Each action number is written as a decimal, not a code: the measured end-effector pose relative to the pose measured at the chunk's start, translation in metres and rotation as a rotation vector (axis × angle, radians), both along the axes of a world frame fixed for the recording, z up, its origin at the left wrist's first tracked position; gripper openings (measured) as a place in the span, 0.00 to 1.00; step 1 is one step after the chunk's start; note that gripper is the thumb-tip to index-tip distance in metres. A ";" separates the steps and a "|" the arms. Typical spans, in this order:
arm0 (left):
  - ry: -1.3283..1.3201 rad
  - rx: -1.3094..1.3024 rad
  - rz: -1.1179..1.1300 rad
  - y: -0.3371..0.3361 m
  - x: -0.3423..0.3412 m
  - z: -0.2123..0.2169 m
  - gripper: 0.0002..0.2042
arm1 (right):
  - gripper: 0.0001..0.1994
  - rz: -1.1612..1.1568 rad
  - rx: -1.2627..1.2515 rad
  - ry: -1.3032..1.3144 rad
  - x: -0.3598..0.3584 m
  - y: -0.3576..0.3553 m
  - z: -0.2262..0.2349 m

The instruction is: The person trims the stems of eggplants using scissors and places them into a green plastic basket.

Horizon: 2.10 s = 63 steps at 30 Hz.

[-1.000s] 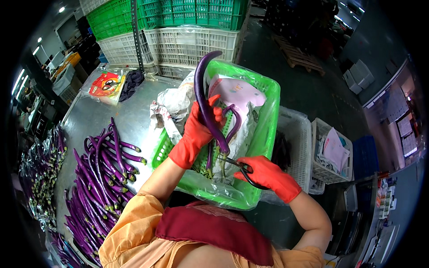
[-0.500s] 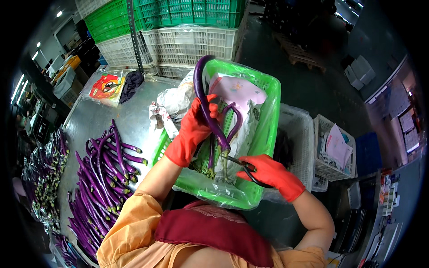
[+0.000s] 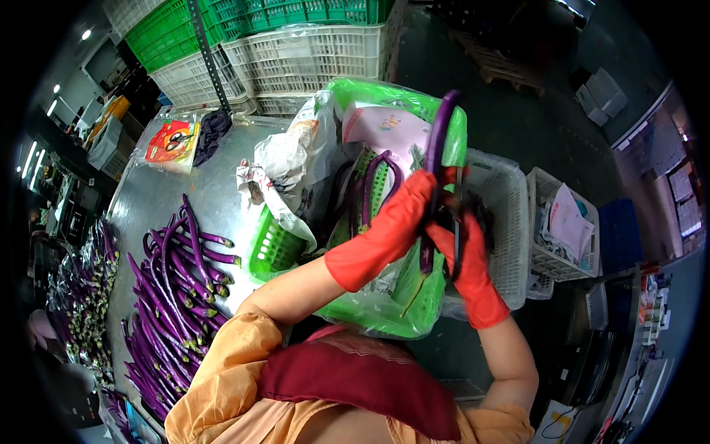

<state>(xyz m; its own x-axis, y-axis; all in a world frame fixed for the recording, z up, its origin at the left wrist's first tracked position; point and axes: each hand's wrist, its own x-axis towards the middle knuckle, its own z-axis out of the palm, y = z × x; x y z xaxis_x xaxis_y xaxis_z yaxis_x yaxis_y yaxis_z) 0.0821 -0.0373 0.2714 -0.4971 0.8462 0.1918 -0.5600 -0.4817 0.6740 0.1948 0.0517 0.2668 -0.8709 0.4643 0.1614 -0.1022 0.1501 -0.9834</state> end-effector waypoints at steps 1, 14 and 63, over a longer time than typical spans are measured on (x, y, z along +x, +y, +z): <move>0.009 -0.001 -0.007 0.005 0.005 -0.005 0.19 | 0.23 0.000 -0.022 0.002 0.005 0.005 -0.005; 0.154 -0.685 0.336 -0.019 -0.137 -0.160 0.20 | 0.25 -0.472 0.252 -0.228 0.095 0.105 -0.023; -0.373 0.241 -0.293 -0.122 -0.090 -0.022 0.27 | 0.28 0.205 -0.545 0.156 -0.048 -0.067 -0.008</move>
